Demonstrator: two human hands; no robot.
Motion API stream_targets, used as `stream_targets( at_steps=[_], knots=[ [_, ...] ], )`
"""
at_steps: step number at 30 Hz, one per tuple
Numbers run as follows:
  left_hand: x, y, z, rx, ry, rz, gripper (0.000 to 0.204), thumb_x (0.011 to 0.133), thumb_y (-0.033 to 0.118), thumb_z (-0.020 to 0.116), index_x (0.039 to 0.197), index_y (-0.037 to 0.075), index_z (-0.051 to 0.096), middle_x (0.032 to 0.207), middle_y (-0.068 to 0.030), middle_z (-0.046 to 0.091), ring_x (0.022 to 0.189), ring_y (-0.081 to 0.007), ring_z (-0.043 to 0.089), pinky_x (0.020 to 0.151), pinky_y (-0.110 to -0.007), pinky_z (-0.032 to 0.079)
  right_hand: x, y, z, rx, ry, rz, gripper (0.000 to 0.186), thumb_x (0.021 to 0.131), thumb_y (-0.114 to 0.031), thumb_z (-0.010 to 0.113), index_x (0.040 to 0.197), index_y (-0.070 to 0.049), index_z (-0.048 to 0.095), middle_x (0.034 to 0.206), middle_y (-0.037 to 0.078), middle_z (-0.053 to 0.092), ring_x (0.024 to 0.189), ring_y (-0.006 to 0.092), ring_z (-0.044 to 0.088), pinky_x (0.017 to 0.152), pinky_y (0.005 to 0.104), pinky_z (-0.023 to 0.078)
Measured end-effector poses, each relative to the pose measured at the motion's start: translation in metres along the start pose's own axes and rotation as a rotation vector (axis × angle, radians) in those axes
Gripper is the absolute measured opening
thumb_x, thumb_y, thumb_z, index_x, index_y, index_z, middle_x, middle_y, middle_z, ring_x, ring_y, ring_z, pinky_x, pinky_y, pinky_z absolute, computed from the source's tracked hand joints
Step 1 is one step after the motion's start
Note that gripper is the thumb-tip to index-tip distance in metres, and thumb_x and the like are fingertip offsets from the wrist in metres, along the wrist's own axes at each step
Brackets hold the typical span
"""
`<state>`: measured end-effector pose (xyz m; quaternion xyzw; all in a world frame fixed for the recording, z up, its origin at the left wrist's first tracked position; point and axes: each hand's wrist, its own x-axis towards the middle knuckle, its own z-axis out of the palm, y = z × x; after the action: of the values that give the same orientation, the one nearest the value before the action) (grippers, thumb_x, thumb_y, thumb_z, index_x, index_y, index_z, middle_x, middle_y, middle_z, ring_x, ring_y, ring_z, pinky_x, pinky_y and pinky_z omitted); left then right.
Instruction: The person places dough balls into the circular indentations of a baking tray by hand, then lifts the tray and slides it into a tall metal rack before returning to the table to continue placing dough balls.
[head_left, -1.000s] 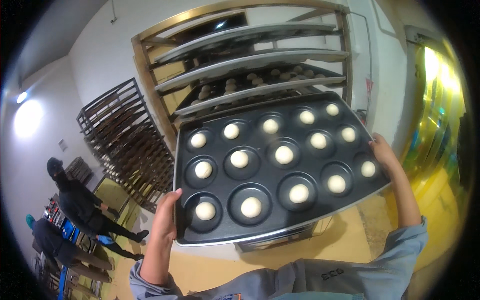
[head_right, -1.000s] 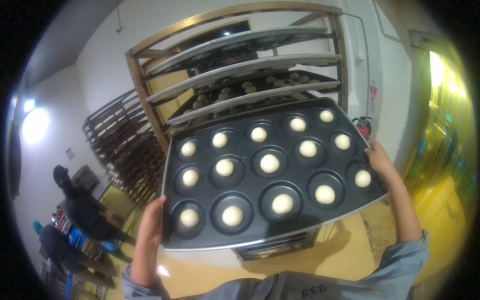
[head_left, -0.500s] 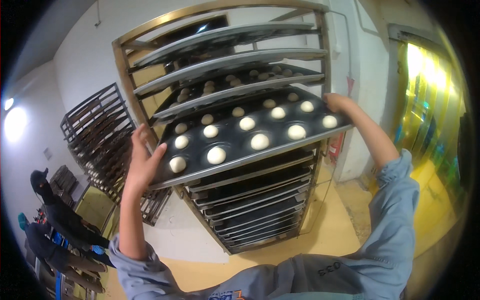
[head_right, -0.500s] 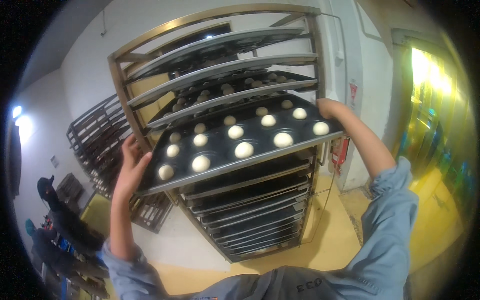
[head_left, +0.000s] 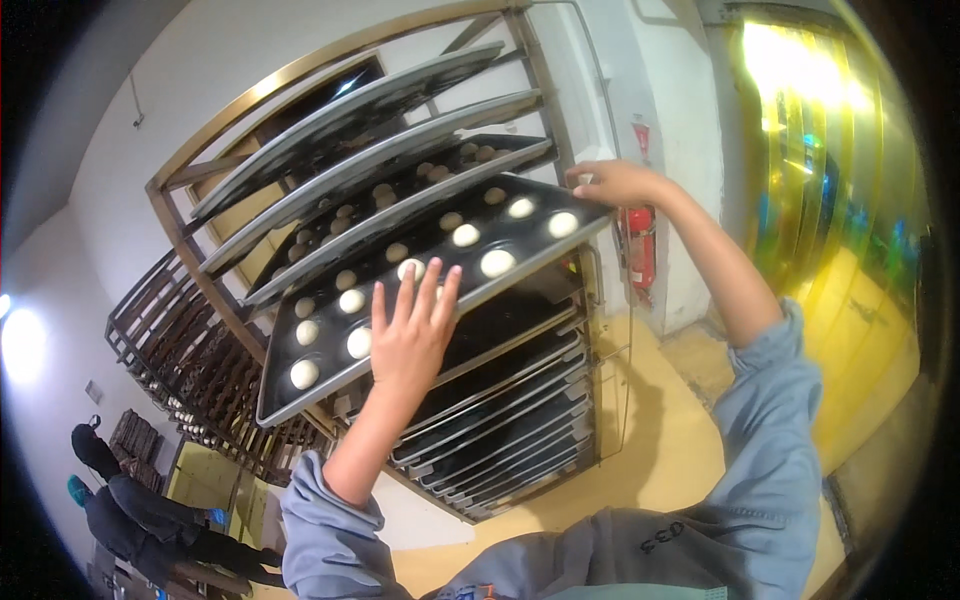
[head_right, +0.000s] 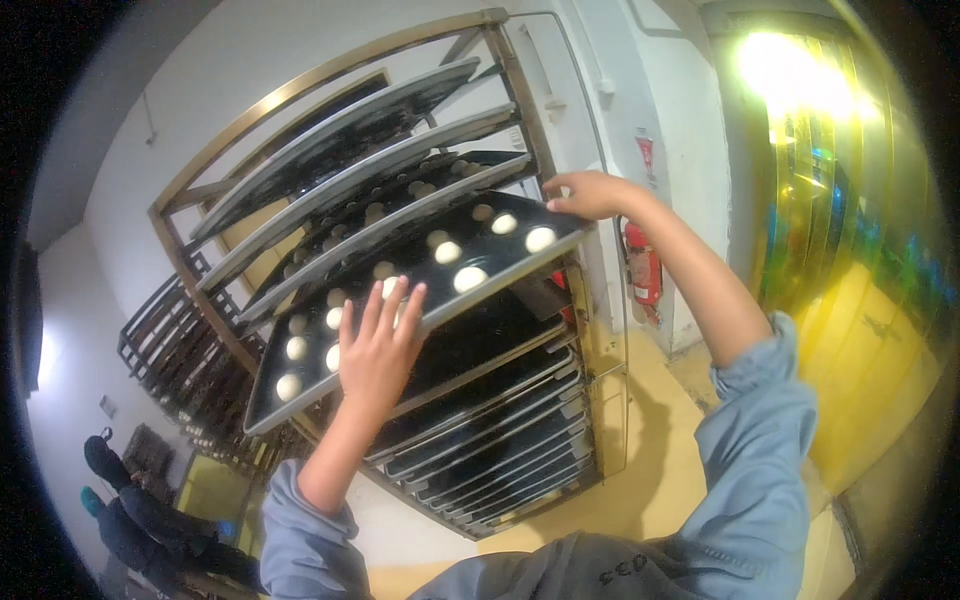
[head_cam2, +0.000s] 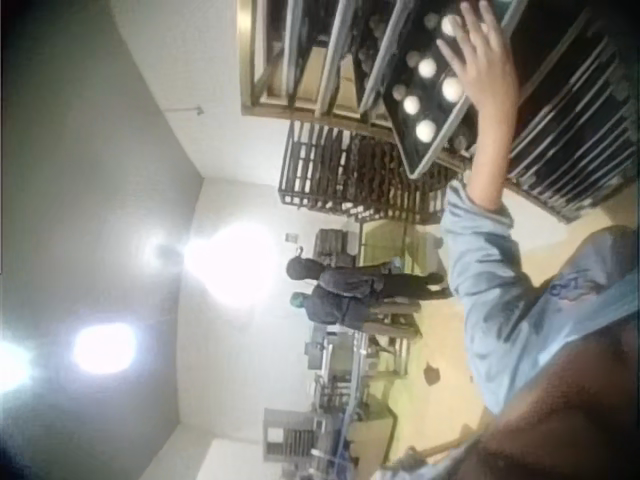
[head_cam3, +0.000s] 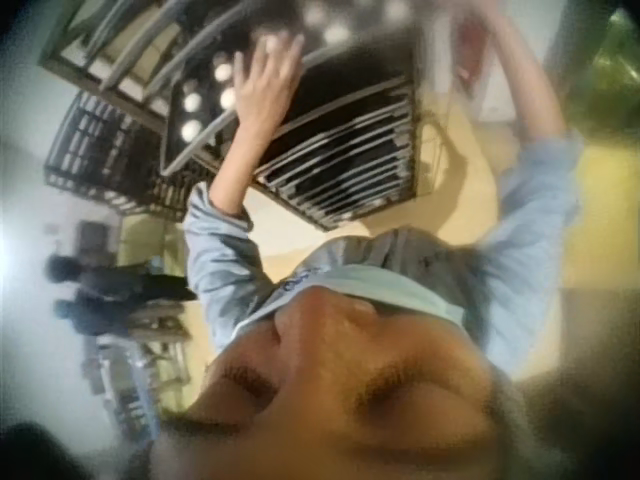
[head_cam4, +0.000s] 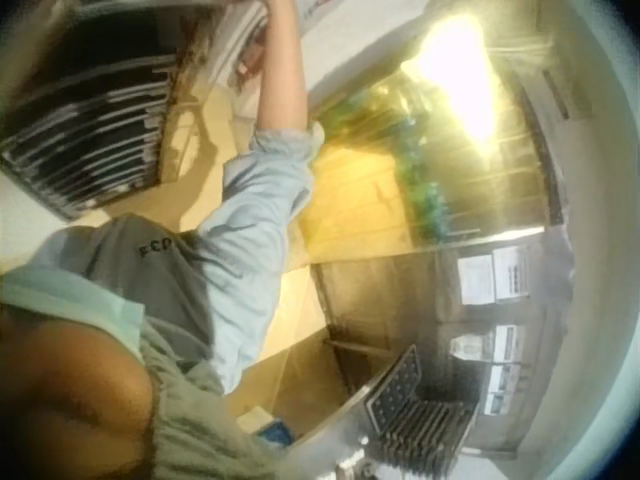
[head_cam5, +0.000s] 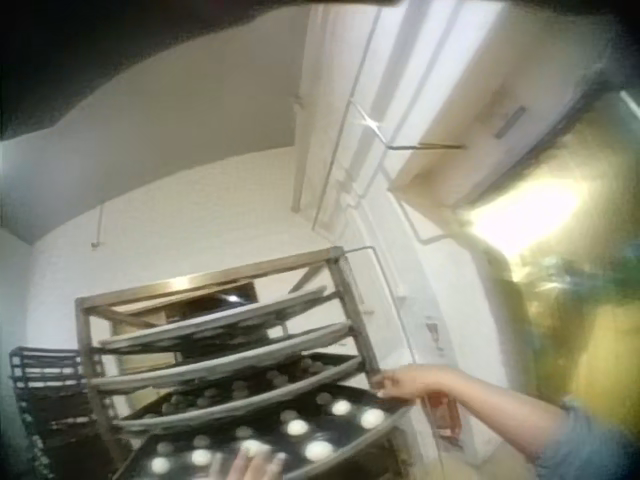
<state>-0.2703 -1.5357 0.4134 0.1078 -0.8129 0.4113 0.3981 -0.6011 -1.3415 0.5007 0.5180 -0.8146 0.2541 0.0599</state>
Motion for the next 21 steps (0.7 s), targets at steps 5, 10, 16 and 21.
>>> stream_targets(
  at_steps=[5, 10, 16, 21],
  knots=[
    [0.007, -0.007, 0.036, 0.082, 0.037, 0.043, 0.071, 0.086, 0.035, 0.072, 0.151, 0.022, 0.048, 0.156, 0.0004, 0.047, 0.147, -0.0213, 0.041, 0.121, -0.048, 0.03, -0.117, 0.012, -0.001, 0.507, 0.182, -0.208, 0.046, 0.101, -0.032, 0.061, 0.14, -0.008, 0.058, 0.121, 0.011, 0.068, 0.12, 0.023, 0.062, 0.105, 0.0373, 0.047],
    [0.001, -0.026, 0.074, 0.239, 0.095, 0.143, 0.077, 0.088, 0.033, 0.069, 0.155, 0.008, 0.039, 0.162, -0.0112, 0.04, 0.152, -0.0241, 0.032, 0.125, -0.044, 0.02, -0.201, 0.005, 0.032, 0.362, -0.352, -0.525, 0.045, 0.1, -0.032, 0.064, 0.139, -0.01, 0.059, 0.129, 0.011, 0.064, 0.113, 0.0256, 0.065, 0.096, 0.0375, 0.052],
    [0.015, -0.038, 0.078, 0.087, 0.006, 0.114, 0.075, 0.085, 0.019, 0.07, 0.154, 0.009, 0.041, 0.16, -0.0126, 0.041, 0.147, -0.0282, 0.04, 0.119, -0.044, 0.035, -0.228, 0.0, 0.081, 0.372, -0.675, -0.647, 0.052, 0.102, -0.04, 0.059, 0.144, -0.012, 0.051, 0.127, 0.013, 0.062, 0.114, 0.0321, 0.063, 0.099, 0.039, 0.051],
    [0.018, -0.027, 0.082, -0.012, -0.039, -0.007, 0.077, 0.084, 0.022, 0.065, 0.156, 0.015, 0.04, 0.162, -0.0097, 0.038, 0.151, -0.0246, 0.034, 0.124, -0.044, 0.021, -0.221, 0.034, 0.11, 0.489, -0.864, -0.62, 0.054, 0.103, -0.042, 0.057, 0.149, -0.014, 0.047, 0.127, 0.011, 0.063, 0.119, 0.0278, 0.062, 0.102, 0.0392, 0.05]
  ],
)
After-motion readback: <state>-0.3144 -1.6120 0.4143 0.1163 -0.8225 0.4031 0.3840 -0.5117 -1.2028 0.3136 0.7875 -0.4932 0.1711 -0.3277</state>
